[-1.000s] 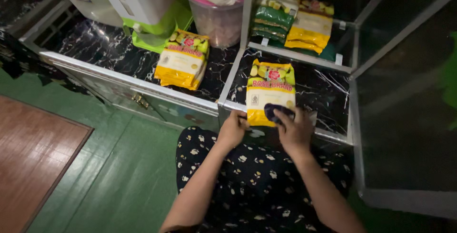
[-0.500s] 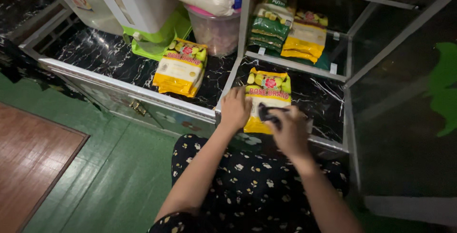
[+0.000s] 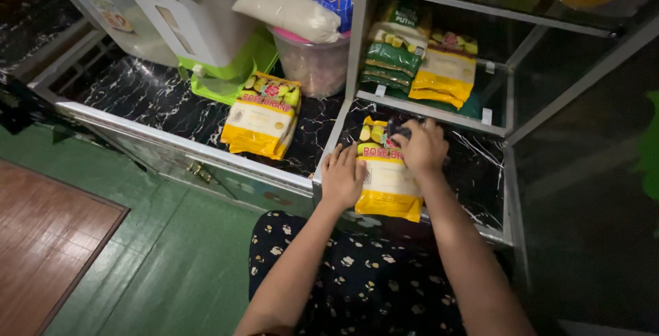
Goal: The person sits on the floor and repeatedly wipes and stacks yellow snack packets on a black marble counter, then places them on a metal shelf. The person also moves several small bottles from a wire rack to the shelf.
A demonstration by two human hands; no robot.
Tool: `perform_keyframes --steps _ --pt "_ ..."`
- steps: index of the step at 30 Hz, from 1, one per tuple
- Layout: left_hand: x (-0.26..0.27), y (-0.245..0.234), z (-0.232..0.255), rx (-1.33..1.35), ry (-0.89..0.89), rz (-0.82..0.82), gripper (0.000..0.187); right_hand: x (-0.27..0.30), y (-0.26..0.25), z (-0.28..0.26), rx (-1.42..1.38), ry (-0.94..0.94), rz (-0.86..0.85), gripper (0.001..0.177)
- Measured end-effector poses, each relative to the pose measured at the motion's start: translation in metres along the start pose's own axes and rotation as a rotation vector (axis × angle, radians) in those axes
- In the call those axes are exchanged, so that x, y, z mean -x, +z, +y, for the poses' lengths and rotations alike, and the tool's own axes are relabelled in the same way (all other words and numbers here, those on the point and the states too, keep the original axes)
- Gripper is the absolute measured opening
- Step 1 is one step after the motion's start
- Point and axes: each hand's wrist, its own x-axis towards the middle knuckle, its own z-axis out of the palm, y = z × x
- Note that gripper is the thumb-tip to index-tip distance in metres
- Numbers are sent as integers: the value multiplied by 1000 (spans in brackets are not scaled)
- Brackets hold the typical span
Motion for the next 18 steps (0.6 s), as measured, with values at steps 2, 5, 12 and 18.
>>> perform_keyframes --steps 2,5,12,18 --pt "1 -3 1 -1 -13 -14 57 -13 6 1 5 14 32 38" --pt "0 -4 4 2 -24 -24 58 -15 6 2 25 16 55 34" --pt "0 -8 7 -4 -33 -46 59 53 -28 -3 -55 -53 -111 37" --pt "-1 -12 9 -12 -17 -23 59 96 -54 -17 79 -65 -135 41"
